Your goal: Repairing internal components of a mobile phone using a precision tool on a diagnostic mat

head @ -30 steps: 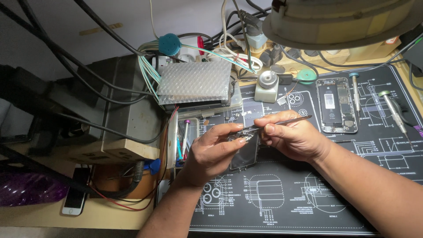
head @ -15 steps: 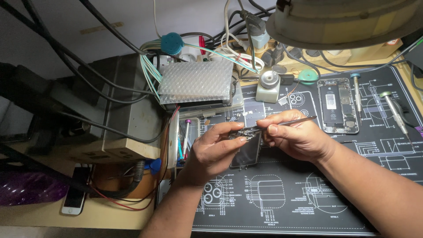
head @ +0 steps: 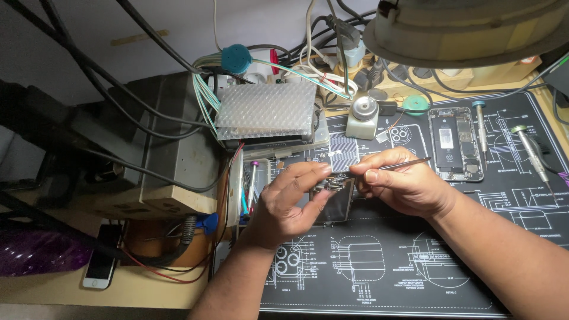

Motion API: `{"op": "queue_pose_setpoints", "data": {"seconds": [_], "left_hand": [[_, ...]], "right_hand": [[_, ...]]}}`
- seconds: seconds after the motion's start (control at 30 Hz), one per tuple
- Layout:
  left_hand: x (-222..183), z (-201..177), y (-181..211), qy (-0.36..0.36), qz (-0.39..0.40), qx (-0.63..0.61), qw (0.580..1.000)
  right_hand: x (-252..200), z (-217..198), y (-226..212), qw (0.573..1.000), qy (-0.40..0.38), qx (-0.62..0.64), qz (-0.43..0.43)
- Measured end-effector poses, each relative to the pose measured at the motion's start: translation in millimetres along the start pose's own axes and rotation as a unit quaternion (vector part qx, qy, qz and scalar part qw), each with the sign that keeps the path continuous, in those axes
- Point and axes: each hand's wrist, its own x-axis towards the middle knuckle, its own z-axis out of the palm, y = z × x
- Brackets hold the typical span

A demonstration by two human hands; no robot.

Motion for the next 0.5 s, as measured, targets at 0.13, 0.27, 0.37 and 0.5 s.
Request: {"op": "queue_pose_setpoints", "data": {"seconds": [0.13, 0.27, 0.37, 0.5], "left_hand": [[2.5, 1.8, 1.7, 0.003, 0.026, 0.013, 1.000], [0.8, 3.9, 0.7, 0.012, 0.023, 0.024, 0.999], [1.8, 4.5, 5.7, 0.006, 0.003, 0.010, 1.000], [1.1, 5.7, 4.1, 0.008, 0.002, 0.006, 1.000]], "right_hand": [[-0.6, -3.4, 1.9, 1.000, -0.004, -0.001, -0.007], [-1.1, -2.2, 0.8, 1.000, -0.005, 0.000, -0.007], [1.1, 0.8, -1.2, 1.000, -0.020, 0.000, -0.012], [0.5, -1.4, -1.7, 1.000, -0.019, -0.005, -0.012]]}}
